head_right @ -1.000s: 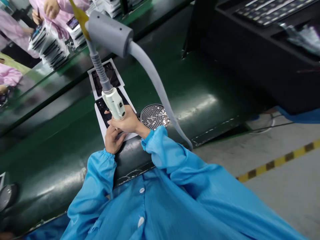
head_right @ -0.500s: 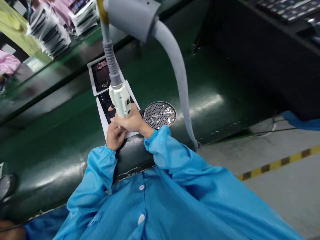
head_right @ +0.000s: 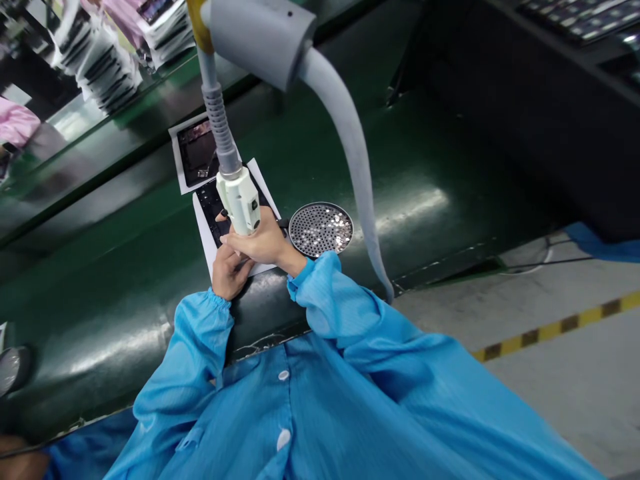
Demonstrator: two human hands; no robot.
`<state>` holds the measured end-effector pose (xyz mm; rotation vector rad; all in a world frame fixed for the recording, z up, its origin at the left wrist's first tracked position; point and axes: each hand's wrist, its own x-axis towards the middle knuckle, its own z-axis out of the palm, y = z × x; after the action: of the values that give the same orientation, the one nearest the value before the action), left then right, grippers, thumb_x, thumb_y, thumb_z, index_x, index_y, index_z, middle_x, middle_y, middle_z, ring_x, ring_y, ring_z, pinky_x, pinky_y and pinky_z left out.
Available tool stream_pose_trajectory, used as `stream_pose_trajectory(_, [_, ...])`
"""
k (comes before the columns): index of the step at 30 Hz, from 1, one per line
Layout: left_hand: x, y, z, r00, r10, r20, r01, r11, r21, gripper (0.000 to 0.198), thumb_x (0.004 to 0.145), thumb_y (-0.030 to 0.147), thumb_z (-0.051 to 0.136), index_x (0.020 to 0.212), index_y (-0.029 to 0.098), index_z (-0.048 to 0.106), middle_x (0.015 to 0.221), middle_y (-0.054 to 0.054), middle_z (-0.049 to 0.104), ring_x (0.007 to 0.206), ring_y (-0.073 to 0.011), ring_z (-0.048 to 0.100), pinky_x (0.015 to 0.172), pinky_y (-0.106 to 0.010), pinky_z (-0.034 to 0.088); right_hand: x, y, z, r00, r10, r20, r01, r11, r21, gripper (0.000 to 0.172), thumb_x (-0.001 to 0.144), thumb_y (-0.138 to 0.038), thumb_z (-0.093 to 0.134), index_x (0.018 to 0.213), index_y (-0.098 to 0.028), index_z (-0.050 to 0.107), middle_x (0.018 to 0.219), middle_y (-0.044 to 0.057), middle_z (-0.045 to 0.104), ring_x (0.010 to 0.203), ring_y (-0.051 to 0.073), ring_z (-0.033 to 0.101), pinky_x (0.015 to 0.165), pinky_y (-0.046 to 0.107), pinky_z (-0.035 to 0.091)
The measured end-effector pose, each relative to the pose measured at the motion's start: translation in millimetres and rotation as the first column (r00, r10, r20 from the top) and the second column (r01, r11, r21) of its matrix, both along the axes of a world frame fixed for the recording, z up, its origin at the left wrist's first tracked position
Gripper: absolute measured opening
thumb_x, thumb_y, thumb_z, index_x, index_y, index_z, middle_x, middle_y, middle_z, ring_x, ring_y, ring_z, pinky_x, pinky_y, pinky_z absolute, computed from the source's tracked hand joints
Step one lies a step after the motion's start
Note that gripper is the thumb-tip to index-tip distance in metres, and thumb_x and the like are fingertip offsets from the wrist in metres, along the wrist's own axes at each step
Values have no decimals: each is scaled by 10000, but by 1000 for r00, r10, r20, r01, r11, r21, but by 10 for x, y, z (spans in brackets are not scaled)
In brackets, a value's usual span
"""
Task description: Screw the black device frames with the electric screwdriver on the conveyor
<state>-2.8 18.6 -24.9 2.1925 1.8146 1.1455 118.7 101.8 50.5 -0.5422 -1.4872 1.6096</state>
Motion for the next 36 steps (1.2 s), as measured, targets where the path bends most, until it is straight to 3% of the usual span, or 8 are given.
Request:
stream_pose_trajectory(9, [-7,4,13,1000,-11,-8,12,999,39,245,927,362,549,856,192,711,970,-86,705,1015,-231,635,925,-421,484,11,-2,-19,999,35,-1,-35,998,-45,336,644,-318,776,878,-156,598,533,-62,556,473,98,524,520,274,485])
stream_pose_trajectory(16, [-26,-6,46,997,-30,68,27,998,54,259,851,429,663,937,187,693,1001,-87,695,1041,-227,638,898,-393,532,20,6,3,1000,14,-20,-15,999,-45,269,664,-221,708,906,-177,598,529,-62,560,490,111,537,529,283,486])
stream_pose_trajectory(21, [-83,-36,61,983,33,181,-49,995,82,196,842,338,690,973,192,682,1041,-77,692,1081,-218,639,939,-391,539,-87,63,-55,998,-63,-13,63,998,-13,198,663,-217,688,828,-200,579,531,-49,544,555,139,573,549,295,497])
stream_pose_trajectory(26, [-92,-34,67,947,143,287,-171,983,74,101,879,206,605,936,186,685,1040,-70,707,1013,-184,667,930,-358,544,-215,80,-162,997,-78,-7,78,997,-9,237,655,-238,684,865,-187,587,542,-48,548,540,137,564,555,296,492])
stream_pose_trajectory(36, [-75,-27,25,870,183,458,-238,969,66,138,892,240,566,933,181,684,1002,-73,720,984,-186,673,901,-356,551,-210,29,-319,997,-26,71,20,997,77,266,670,-289,695,877,-177,571,513,-58,529,490,121,520,530,288,469])
